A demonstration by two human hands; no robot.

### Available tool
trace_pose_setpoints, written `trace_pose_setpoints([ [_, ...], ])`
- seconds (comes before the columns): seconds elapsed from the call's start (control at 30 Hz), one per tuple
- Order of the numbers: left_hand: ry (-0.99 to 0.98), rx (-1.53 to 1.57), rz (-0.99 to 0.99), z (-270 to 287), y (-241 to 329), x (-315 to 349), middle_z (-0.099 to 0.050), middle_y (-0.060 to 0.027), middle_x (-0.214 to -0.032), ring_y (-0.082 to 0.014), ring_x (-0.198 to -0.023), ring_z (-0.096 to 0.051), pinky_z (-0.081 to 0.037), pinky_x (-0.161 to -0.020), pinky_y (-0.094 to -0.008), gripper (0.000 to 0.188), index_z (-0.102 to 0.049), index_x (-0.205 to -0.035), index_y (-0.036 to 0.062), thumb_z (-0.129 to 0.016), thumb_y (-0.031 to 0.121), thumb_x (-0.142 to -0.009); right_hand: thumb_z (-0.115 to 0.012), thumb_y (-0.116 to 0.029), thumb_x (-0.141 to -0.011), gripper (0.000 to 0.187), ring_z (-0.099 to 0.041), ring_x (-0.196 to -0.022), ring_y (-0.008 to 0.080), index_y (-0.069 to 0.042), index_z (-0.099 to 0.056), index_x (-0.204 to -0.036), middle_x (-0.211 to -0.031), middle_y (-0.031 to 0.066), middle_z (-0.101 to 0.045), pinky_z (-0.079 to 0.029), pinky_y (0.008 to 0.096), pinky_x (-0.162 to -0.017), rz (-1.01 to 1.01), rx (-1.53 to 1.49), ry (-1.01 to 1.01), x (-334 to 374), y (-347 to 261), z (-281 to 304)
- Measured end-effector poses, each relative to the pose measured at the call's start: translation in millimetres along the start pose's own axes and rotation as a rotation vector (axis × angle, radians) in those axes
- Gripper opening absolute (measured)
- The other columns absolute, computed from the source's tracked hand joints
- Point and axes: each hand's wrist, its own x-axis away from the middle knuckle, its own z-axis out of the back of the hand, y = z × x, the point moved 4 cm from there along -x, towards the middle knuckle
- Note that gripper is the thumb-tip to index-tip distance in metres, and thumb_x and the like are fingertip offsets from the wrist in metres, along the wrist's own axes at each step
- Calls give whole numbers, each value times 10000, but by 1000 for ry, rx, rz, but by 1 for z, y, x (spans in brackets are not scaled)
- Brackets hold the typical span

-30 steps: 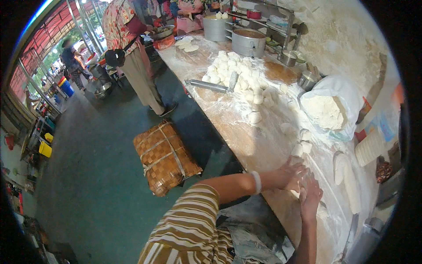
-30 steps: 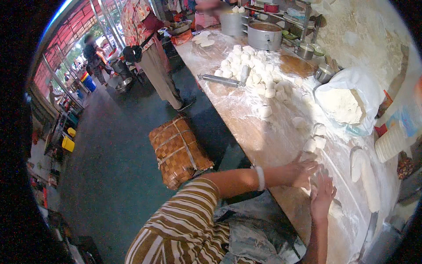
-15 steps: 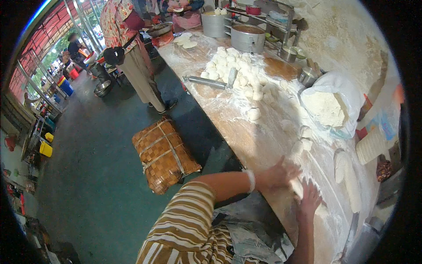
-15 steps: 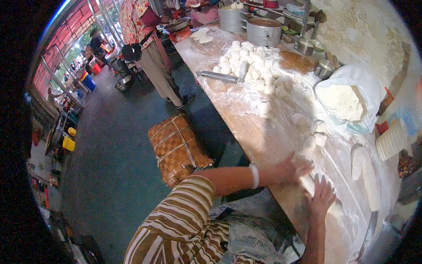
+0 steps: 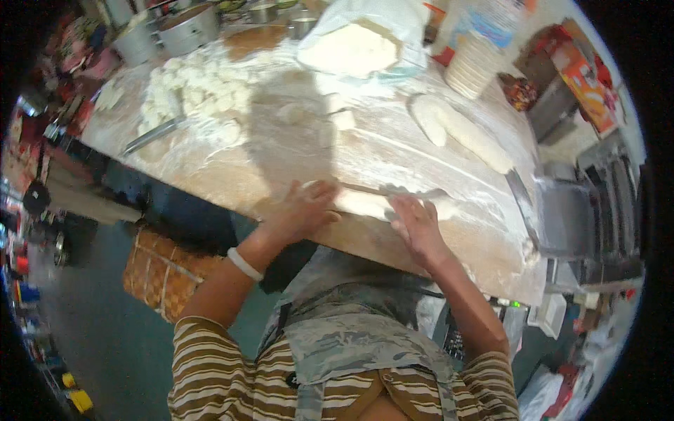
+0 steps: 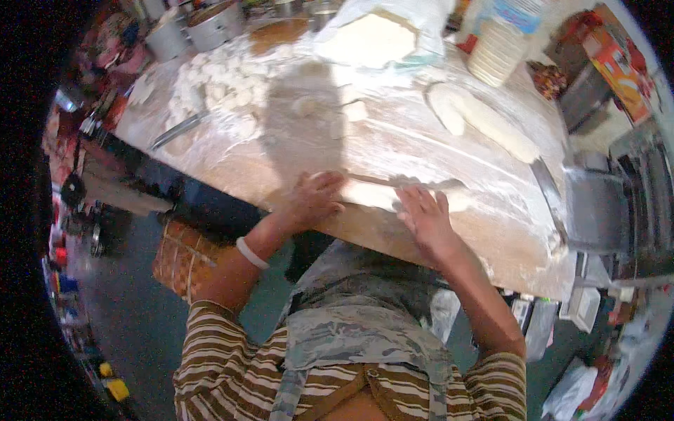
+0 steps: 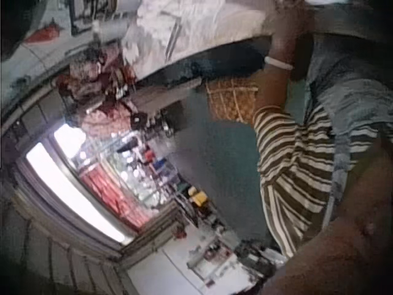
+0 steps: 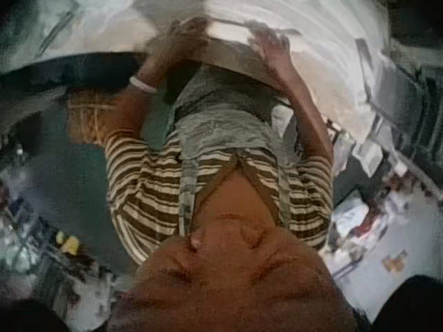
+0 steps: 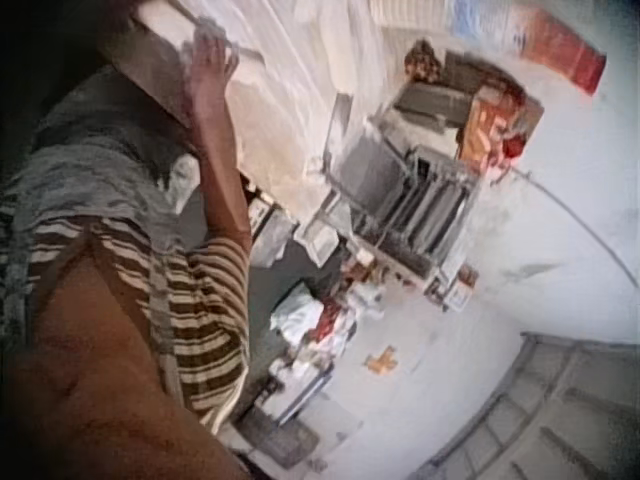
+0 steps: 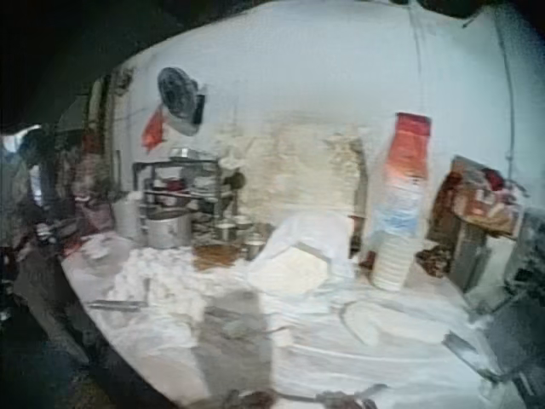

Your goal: The person rolls a long piece of dough on a floured table, then repeatedly pinches off small pieces and places them in a pile. Another person works nearby at the same table.

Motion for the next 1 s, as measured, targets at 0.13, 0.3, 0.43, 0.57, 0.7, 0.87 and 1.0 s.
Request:
trace_pose_setpoints([
  [0.13, 132, 13, -50, 20, -8, -31, -416, -132, -1584, -350, -1494, -337, -284, -1091, -767, 493, -579, -1390, 285, -677, 404, -922, -634, -231, -994, 621, -334, -1499, 404, -203, -406, -1571, -1613, 109, -416, -169, 637, -1209, -86, 67, 220, -27, 26, 6],
  [0.3, 218, -67, -27, -27, 33, -35, -501, -18, -1535, -255, -1441, -412, -247, -1126, -743, 601, -492, -1507, 256, -597, 515, -975, -675, -224, -938, 642, -384, -1474, 357, -243, -464, -1544, -1618, 40, -426, -184, 636, -1207, 1, 105, 90, -11, 23, -27],
  [0.43, 228, -91, -96, -25, 36, 2, -524, -22, -1502, -219, -1444, -412, -339, -1084, -680, 650, -507, -1474, 179, -677, 452, -909, -701, -131, -879, 674, -404, -1467, 299, -230, -500, -1515, -1598, 43, -445, -169, 607, -1227, 12, 223, 128, 28, 13, -23],
  [0.57, 223, 65, -83, -19, 30, 21, -546, -92, -1434, -262, -1426, -433, -330, -1108, -674, 675, -526, -1433, 131, -754, 369, -844, -743, -15, -783, 774, -446, -1427, 301, -199, -510, -1498, -1524, 71, -508, -185, 588, -1225, 69, 166, 105, 24, 8, -11],
  [0.7, 264, 72, 19, -24, 5, 21, -564, -88, -1408, -278, -1340, -505, -332, -1140, -622, 671, -564, -1391, 111, -791, 303, -789, -777, 44, -696, 805, -540, -1297, 350, -144, -550, -1446, -1379, 137, -605, -311, 504, -1185, 70, 8, 112, 14, 28, -5],
  [0.87, 152, -66, 105, -2, -17, -1, -566, -91, -1433, -282, -1306, -529, -399, -1099, -575, 660, -528, -1451, 82, -684, 321, -855, -793, -12, -770, 666, -533, -1293, 392, -111, -586, -1395, -1382, 182, -601, -398, 475, -1111, -2, -18, 116, 0, 59, -5],
  [1.0, 298, -84, 132, -5, -4, -21, -545, -93, -1468, -337, -1375, -478, -351, -1089, -690, 615, -521, -1456, 83, -628, 377, -926, -744, -90, -867, 599, -509, -1322, 411, -121, -561, -1436, -1434, 202, -568, -379, 478, -1130, 104, -85, 194, -30, 17, 3],
])
